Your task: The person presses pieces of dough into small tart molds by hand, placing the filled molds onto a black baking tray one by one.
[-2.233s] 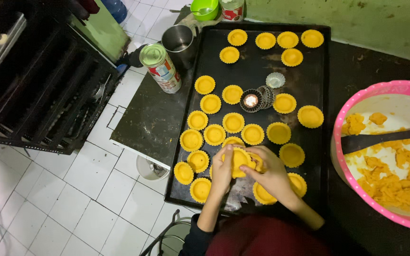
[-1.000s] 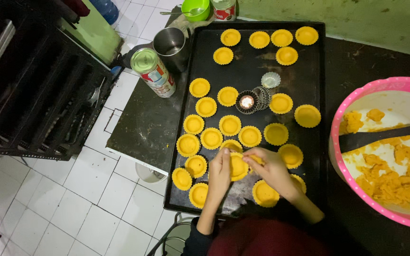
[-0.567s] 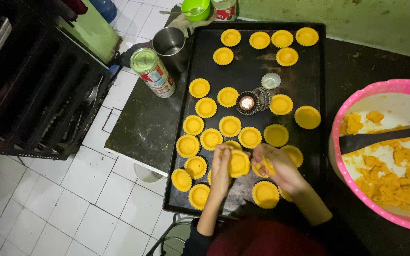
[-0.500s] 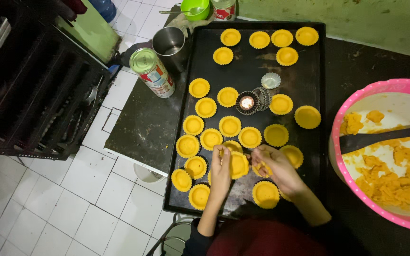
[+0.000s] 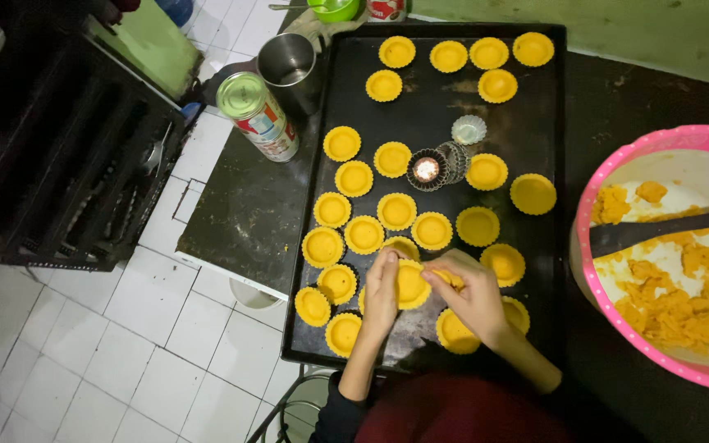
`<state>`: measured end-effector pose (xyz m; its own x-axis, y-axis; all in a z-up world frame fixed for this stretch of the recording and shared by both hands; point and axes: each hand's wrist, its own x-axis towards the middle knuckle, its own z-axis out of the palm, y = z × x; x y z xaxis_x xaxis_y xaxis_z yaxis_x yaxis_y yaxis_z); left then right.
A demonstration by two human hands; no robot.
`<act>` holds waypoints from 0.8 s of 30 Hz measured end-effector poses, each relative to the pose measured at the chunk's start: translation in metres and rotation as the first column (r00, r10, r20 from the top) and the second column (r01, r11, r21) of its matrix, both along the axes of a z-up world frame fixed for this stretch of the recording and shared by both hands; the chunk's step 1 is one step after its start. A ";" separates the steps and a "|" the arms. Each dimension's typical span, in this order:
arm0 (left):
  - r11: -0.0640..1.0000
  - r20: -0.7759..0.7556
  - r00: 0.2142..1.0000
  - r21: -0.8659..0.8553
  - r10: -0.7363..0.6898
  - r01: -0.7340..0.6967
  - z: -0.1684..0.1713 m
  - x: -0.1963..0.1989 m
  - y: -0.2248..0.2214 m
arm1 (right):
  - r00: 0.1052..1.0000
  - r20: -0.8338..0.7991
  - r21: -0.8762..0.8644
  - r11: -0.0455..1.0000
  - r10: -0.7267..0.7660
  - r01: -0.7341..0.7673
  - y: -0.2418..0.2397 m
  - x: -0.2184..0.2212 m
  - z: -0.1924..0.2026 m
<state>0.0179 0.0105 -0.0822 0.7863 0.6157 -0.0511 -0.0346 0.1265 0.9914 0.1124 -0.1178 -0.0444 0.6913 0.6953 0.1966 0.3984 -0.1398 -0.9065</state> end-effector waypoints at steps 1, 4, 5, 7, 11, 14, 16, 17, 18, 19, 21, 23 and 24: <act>1.000 0.000 1.000 -0.001 -0.009 0.009 0.005 0.000 -0.001 | 1.000 0.000 -0.001 1.000 -0.009 0.009 -0.002 0.003 -0.001; 0.981 -0.004 0.982 -0.029 -0.190 0.190 0.020 0.001 -0.006 | 0.996 0.054 -0.028 0.997 -0.065 0.066 -0.008 0.011 -0.002; 0.968 -0.001 0.968 -0.019 -0.251 0.251 0.025 0.002 -0.009 | 0.996 0.007 0.048 0.995 -0.085 0.084 -0.010 0.013 -0.001; 0.953 0.002 0.953 -0.006 -0.302 0.302 0.029 0.001 -0.008 | 0.995 -0.040 0.125 0.987 -0.092 0.097 -0.029 0.031 0.009; 0.951 -0.079 0.949 -0.057 -0.307 0.303 0.044 0.000 -0.001 | 0.934 0.202 -0.041 0.951 -0.293 0.307 -0.102 0.066 0.049; 0.946 -0.126 0.940 0.037 -0.317 0.324 0.058 0.000 -0.002 | 0.821 0.123 -0.123 0.812 -0.558 0.570 -0.161 0.085 0.049; 0.940 -0.123 0.939 0.087 -0.320 0.331 0.057 0.000 -0.002 | 0.755 0.216 -0.182 0.734 -0.619 0.654 -0.193 0.098 0.034; 0.939 -0.094 0.942 0.096 -0.321 0.330 0.053 0.000 -0.002 | 0.680 0.190 -0.256 0.633 -0.708 0.731 -0.205 0.101 0.024; 0.938 -0.066 0.944 0.107 -0.323 0.329 0.049 0.000 -0.002 | 0.592 0.172 -0.330 0.521 -0.787 0.788 -0.217 0.105 0.015; 0.939 -0.065 0.945 0.105 -0.322 0.327 0.052 -0.002 -0.003 | 0.594 0.174 -0.331 0.521 -0.786 0.787 -0.226 0.107 0.009; 0.952 -0.074 0.954 0.076 -0.290 0.295 0.058 -0.002 -0.003 | 0.627 0.239 -0.308 0.554 -0.742 0.773 -0.243 0.115 -0.003; 0.958 -0.082 0.960 0.083 -0.266 0.273 0.062 -0.003 -0.003 | 0.674 0.298 -0.255 0.625 -0.676 0.738 -0.234 0.114 0.007; 0.963 -0.090 0.965 0.091 -0.247 0.255 0.064 -0.003 -0.003 | 0.708 0.359 -0.203 0.689 -0.608 0.695 -0.230 0.113 0.012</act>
<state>0.0151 0.0072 -0.0180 0.9122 0.4046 -0.0648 0.0619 0.0202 0.9979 0.2252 -0.3474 -0.0325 0.9485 0.1362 0.2861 0.2972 -0.6953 -0.6544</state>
